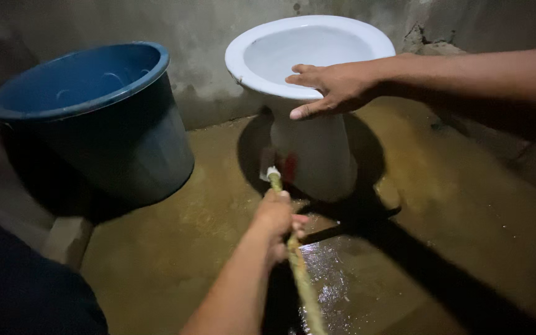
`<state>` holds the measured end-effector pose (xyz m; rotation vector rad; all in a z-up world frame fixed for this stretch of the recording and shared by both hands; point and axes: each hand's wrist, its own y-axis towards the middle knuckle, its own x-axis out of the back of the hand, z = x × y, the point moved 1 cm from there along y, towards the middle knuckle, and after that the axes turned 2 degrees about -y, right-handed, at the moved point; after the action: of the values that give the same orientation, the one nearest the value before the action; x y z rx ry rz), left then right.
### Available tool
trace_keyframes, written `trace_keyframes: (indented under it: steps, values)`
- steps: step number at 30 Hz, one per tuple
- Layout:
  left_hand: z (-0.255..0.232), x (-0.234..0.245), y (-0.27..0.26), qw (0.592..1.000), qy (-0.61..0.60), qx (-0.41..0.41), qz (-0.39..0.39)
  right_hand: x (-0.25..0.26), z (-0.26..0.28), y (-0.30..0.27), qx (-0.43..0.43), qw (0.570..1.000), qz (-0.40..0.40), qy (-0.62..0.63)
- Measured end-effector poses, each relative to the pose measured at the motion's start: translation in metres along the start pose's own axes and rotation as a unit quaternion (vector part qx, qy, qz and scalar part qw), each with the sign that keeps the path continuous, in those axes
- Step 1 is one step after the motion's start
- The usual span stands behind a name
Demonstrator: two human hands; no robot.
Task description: The person scrubs the inside of a white toilet bowl using a long-handled brush with red and green bristles. They hold the bowl steady with one hand and scrub the interior surfaces in circular motions, then briefly scrub the exterior base before returning to the interior.
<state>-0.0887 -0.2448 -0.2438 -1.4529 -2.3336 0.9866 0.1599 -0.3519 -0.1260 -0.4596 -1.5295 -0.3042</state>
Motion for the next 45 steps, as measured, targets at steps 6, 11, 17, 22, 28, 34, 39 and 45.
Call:
trace_keyframes:
  steps: [6,11,17,22,28,34,39,45]
  values:
    - [0.017,-0.016,-0.007,0.999,0.034,-0.002,-0.022,-0.005,-0.004,0.01,0.016,1.0,-0.003,-0.013]
    - [0.013,-0.01,-0.001,1.0,0.012,0.006,-0.024,-0.002,-0.002,0.003,0.01,1.0,-0.007,0.02]
    - [-0.012,0.003,0.002,1.0,-0.025,-0.01,-0.001,-0.003,-0.001,0.004,0.018,1.0,-0.01,-0.003]
    - [-0.011,-0.006,-0.023,0.998,0.029,-0.035,0.045,-0.002,0.003,-0.001,0.033,0.998,-0.036,-0.03]
    - [-0.019,0.023,0.017,0.998,-0.015,-0.03,0.058,0.002,0.017,-0.012,0.045,0.997,-0.07,0.002]
    - [-0.007,0.023,0.047,0.967,0.191,-0.167,-0.025,0.003,0.012,-0.011,0.065,0.993,-0.094,0.002]
    - [0.018,-0.018,-0.006,0.888,0.397,-0.213,-0.091,0.001,0.01,-0.012,0.09,0.99,-0.11,0.014]
    - [-0.02,-0.014,0.016,0.929,0.251,-0.264,-0.066,0.003,0.011,-0.014,0.06,0.994,-0.091,0.015]
